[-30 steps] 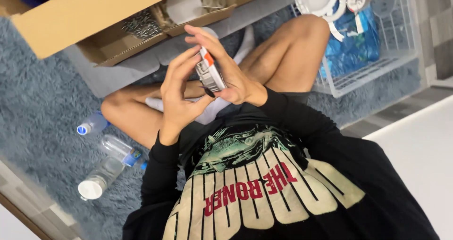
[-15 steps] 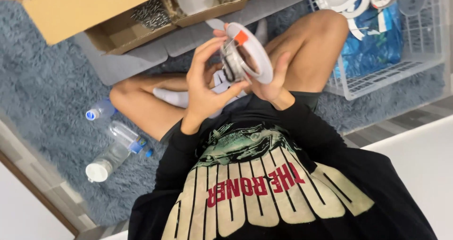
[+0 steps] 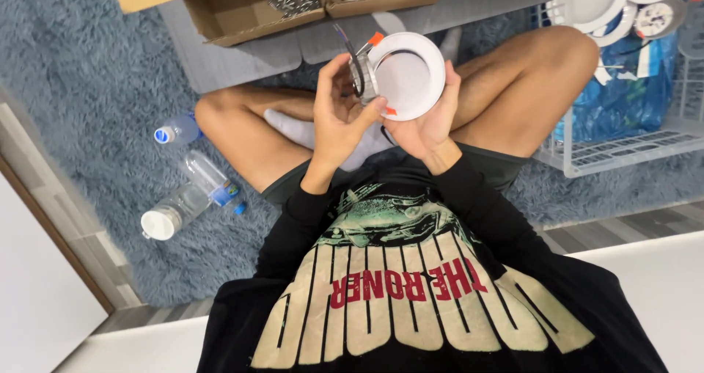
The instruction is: Assembling and inspecting circular LED light fixtures by attaching trim rings and checking components
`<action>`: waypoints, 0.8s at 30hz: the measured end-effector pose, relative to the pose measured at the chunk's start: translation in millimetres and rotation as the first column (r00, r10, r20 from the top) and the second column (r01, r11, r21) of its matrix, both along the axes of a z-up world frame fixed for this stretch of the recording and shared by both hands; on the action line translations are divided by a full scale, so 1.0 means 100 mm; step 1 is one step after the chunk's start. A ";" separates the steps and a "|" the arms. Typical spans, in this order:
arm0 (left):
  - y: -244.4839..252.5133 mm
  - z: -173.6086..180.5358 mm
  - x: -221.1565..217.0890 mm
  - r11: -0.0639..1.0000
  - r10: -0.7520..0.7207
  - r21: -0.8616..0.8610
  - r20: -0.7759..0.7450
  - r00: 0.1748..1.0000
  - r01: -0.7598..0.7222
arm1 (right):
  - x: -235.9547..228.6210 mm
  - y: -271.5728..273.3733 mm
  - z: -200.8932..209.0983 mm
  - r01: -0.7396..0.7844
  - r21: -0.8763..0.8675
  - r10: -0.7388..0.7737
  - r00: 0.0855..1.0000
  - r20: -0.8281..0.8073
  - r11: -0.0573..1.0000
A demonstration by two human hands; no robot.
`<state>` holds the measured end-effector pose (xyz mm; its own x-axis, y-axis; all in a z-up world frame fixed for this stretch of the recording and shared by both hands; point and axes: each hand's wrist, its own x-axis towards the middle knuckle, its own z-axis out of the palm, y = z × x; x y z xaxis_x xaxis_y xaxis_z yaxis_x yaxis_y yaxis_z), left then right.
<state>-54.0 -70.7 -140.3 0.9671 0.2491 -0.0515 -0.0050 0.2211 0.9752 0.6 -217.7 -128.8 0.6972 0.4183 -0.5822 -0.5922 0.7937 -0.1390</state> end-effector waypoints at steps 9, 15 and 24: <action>0.23 -0.08 -0.13 0.979 0.045 -0.204 0.219 0.975 0.000 | 0.06 0.02 0.12 -0.150 -0.036 0.154 0.964 0.218 0.988; 0.36 -0.01 -0.23 0.983 0.122 -0.155 0.115 0.986 -0.104 | 0.00 -0.11 -0.30 -0.273 -0.065 0.278 0.891 0.359 0.960; 0.32 0.07 -0.22 0.987 0.101 0.120 0.084 0.991 -0.111 | -0.02 -0.14 -0.42 -0.255 -0.400 0.427 0.793 0.434 0.880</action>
